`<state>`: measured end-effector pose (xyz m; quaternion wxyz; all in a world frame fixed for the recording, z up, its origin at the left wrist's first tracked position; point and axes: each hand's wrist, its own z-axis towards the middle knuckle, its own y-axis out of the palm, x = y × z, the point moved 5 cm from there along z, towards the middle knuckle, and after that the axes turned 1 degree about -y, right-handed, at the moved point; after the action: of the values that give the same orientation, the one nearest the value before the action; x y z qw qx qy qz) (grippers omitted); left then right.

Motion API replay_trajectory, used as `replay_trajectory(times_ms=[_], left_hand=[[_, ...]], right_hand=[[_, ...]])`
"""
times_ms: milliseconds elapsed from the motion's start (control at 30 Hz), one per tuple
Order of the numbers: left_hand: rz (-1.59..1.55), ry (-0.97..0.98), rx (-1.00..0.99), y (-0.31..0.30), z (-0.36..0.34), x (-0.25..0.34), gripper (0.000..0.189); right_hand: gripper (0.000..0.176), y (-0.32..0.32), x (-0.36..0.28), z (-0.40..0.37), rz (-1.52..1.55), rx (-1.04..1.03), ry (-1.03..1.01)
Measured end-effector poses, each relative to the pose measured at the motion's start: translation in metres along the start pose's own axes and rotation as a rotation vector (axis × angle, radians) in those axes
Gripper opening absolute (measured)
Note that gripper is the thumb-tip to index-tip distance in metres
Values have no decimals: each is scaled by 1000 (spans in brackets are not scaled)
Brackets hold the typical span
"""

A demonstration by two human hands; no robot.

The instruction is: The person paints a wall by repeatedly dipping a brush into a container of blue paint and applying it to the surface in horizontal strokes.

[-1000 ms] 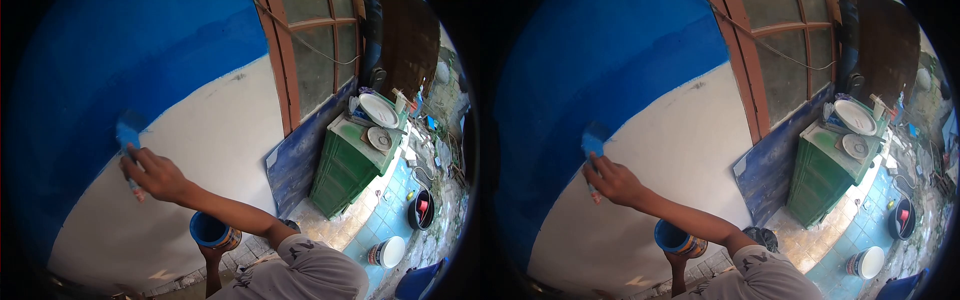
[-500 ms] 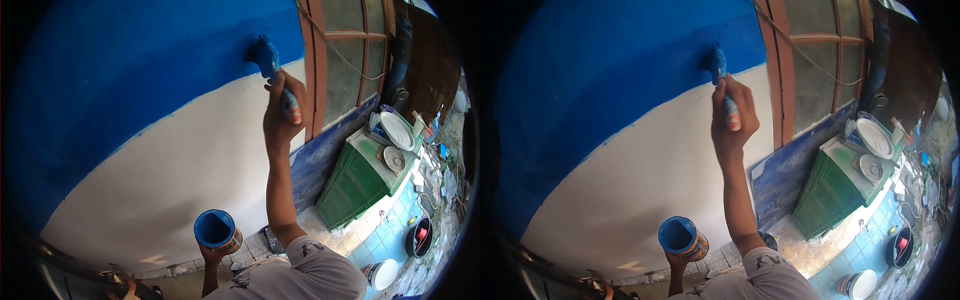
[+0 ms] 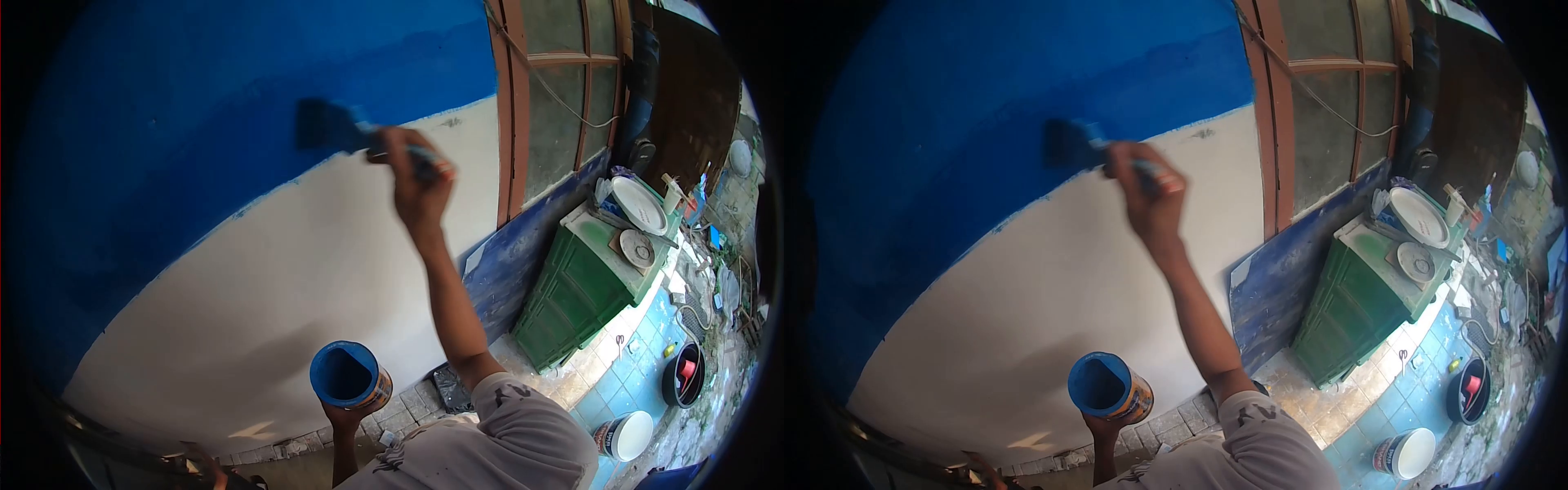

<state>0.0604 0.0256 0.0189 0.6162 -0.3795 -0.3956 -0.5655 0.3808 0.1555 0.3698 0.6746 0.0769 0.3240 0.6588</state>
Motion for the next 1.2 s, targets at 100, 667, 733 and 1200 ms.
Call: replay_trajectory(times_ms=[100,667,733,1200], left_hand=[[16,31,38,-23,-3,-7,115],[-701,622,261,-300,-20,133,107],[-832,829,185,-368,-35,188,95],[-70,-78,160,-259,-26,-14,127]], right_hand=[[21,-64,-10,29,-141,212,-181],[15,104,-19,-35,-257,-175,-390],[25,58,-9,-18,-135,104,-204],[19,355,-44,-213,-270,-416,-499]])
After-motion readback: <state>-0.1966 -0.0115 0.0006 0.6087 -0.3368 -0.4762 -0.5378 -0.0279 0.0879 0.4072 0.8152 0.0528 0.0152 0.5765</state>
